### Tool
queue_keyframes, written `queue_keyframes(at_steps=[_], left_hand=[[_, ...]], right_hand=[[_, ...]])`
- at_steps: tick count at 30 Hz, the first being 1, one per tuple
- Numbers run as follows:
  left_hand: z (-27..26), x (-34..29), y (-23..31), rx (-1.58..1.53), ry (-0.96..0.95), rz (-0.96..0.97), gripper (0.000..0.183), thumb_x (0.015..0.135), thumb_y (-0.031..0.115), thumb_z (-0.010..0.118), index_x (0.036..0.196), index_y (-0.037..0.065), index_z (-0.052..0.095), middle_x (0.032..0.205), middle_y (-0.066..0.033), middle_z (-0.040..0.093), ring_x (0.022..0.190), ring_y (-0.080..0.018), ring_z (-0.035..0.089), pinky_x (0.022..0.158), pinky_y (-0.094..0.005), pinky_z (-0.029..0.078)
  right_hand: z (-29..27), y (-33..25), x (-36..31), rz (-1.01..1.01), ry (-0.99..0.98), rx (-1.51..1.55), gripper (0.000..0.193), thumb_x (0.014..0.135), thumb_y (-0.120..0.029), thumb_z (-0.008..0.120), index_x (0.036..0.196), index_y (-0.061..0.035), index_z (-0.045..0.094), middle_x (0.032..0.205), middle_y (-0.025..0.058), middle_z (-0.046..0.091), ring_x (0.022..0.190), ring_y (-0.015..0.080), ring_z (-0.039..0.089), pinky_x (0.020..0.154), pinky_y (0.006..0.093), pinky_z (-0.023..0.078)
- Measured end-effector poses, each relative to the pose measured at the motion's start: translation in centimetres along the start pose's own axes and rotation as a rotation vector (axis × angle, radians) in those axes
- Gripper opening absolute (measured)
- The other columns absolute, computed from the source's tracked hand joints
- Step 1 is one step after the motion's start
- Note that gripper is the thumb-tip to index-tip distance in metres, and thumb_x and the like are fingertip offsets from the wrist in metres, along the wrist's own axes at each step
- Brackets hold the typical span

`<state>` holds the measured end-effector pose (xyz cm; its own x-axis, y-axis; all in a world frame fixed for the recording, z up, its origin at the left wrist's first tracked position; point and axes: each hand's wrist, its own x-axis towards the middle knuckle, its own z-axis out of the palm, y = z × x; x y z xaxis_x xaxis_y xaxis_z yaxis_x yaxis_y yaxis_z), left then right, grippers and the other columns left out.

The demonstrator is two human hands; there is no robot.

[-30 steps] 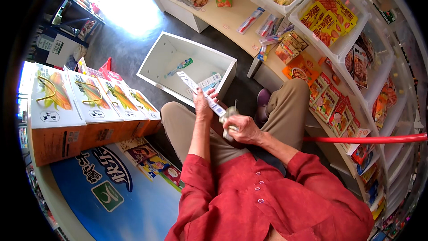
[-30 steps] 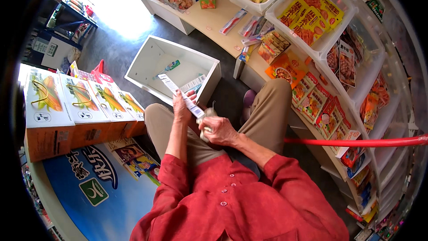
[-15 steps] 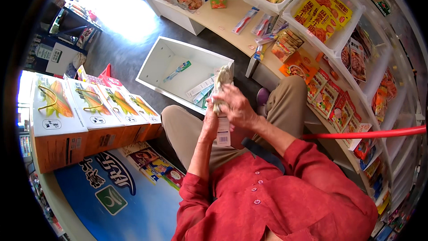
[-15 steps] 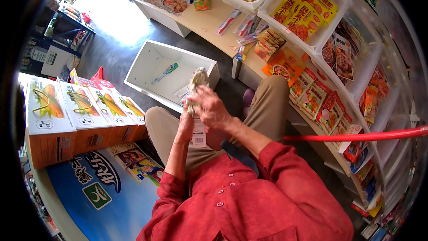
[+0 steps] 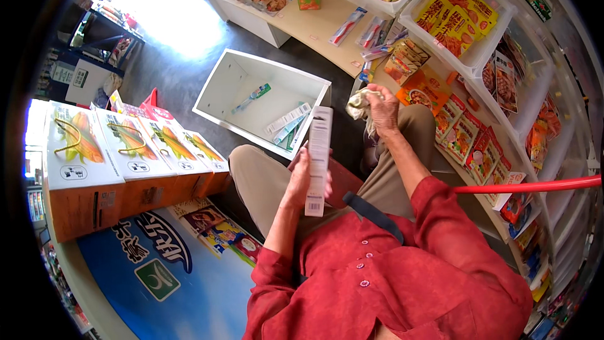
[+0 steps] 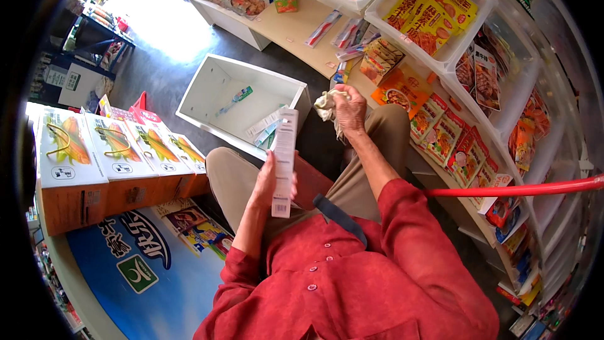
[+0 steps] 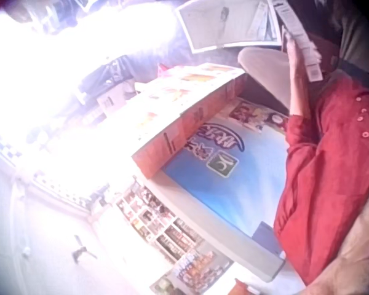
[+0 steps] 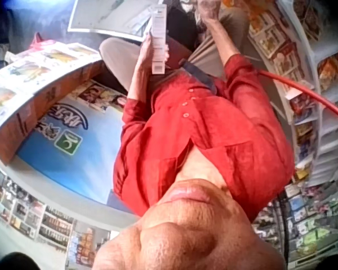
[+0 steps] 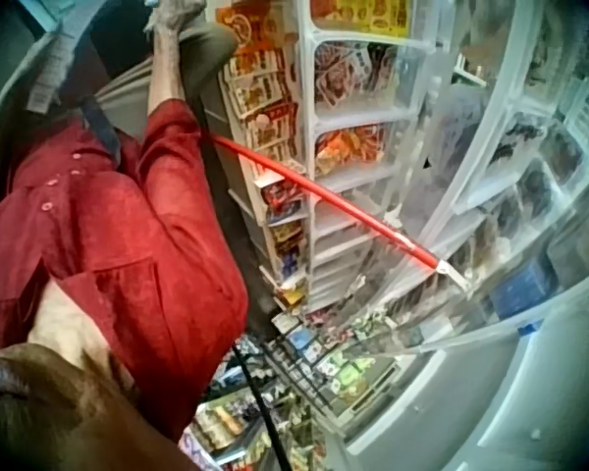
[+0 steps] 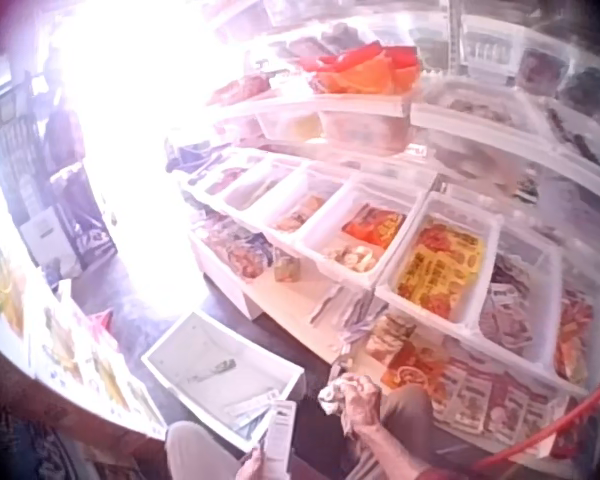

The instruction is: The person wipes the inside of a white shelf unit with a cloth while sitting on the floor. They then pick up various packaged items, including toothbrushes and toothpaste, from a nearby shelf and place them into the cleaned unit.

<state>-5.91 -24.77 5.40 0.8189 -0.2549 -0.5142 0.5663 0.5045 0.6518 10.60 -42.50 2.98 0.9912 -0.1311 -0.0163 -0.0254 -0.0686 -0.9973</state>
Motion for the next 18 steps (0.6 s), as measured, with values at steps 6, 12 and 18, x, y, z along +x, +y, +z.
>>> queue_keyframes(at_steps=[6, 12, 18], left_hand=[[-2.3, 2.5, -1.7, -0.212, 0.107, 0.008, 0.058, 0.089, 0.055, 0.029, 0.113, 0.006, 0.049, 0.081, -0.0085, 0.058, 0.063, -0.0176, 0.059, 0.046, -0.0287, 0.052], [-5.0, 3.0, -3.3, 0.27, 0.112, 0.369, 0.05, 0.089, 0.05, 0.039, 0.113, 0.008, 0.051, 0.101, -0.0087, 0.058, 0.089, -0.0191, 0.058, 0.071, -0.0298, 0.05], [-3.9, 3.0, -1.0, -0.033, 0.172, -0.345, 0.066, 0.075, 0.056, 0.059, 0.116, 0.005, 0.048, 0.108, -0.0127, 0.055, 0.105, -0.0214, 0.051, 0.091, -0.04, 0.042]], right_hand=[[1.5, -3.7, -7.9, -0.518, -0.359, -0.252, 0.023, 0.072, -0.005, 0.055, 0.094, -0.005, 0.061, 0.092, 0.0107, 0.062, 0.082, 0.023, 0.059, 0.076, 0.0321, 0.048], [3.1, -1.5, -14.1, -0.794, -0.55, -0.507, 0.032, 0.069, -0.007, 0.059, 0.1, -0.0108, 0.059, 0.1, 0.0125, 0.056, 0.091, 0.0294, 0.055, 0.076, 0.0362, 0.047], [4.0, 0.5, -6.4, -0.671, -0.265, -0.726, 0.031, 0.073, -0.015, 0.059, 0.104, -0.013, 0.057, 0.099, 0.011, 0.055, 0.086, 0.0288, 0.054, 0.076, 0.0343, 0.048]])
